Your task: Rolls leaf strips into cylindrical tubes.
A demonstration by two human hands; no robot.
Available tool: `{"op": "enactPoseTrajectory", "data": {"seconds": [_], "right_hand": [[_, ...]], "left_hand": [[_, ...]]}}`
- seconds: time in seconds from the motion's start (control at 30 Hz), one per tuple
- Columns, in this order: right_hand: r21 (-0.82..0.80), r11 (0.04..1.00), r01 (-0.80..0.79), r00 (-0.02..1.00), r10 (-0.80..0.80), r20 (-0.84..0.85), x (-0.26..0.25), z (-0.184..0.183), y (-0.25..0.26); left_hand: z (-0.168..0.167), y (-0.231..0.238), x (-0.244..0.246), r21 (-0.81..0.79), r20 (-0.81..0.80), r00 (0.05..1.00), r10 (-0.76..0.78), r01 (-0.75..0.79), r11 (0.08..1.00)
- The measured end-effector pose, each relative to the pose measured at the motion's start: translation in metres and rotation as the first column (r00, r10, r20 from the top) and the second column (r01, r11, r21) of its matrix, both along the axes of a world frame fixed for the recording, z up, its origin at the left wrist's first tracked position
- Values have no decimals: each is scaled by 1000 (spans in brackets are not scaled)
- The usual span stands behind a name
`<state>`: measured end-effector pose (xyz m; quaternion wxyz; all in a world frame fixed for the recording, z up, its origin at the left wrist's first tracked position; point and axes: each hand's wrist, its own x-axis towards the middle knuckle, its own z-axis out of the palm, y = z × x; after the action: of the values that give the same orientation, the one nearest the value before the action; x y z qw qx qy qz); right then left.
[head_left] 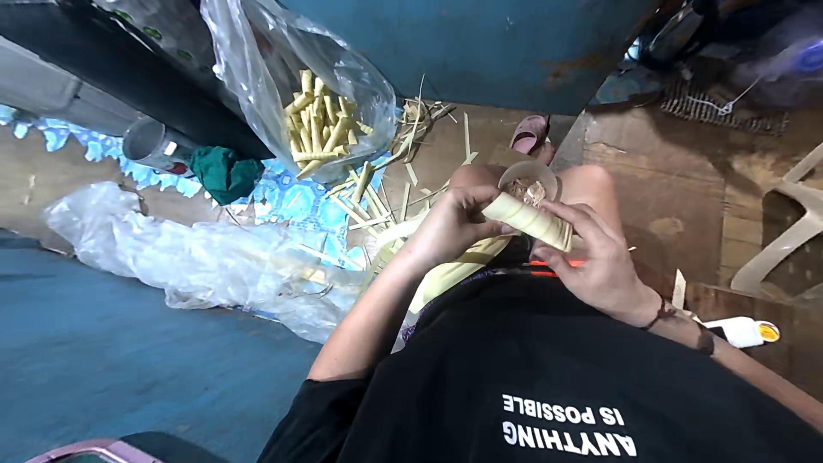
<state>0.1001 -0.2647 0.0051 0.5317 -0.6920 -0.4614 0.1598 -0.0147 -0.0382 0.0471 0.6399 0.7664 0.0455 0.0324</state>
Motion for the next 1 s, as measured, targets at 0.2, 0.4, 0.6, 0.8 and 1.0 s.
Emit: {"op": "enactPoseTrajectory", "data": {"seconds": [0.2, 0.4, 0.6, 0.8, 1.0], "right_hand": [[-32, 999, -28, 760, 0, -650, 1, 10, -3], [-42, 999, -27, 768, -6, -641, 2, 6, -9], [15, 999, 29, 999, -30, 37, 2, -8, -14], [-34, 998, 45, 925, -55, -375, 0, 1, -16], [115, 958, -263, 586, 253, -770, 11, 3, -24]], "left_hand": [[-4, 0, 1, -45, 14, 1000, -17, 18, 999], [-1, 4, 0, -51, 18, 999, -32, 33, 998], [-3, 4, 1, -50, 10, 1000, 6, -5, 999], [-5, 6, 0, -74, 17, 1000, -12, 13, 997], [-3, 10, -2, -78, 55, 997, -58, 62, 995]]}}
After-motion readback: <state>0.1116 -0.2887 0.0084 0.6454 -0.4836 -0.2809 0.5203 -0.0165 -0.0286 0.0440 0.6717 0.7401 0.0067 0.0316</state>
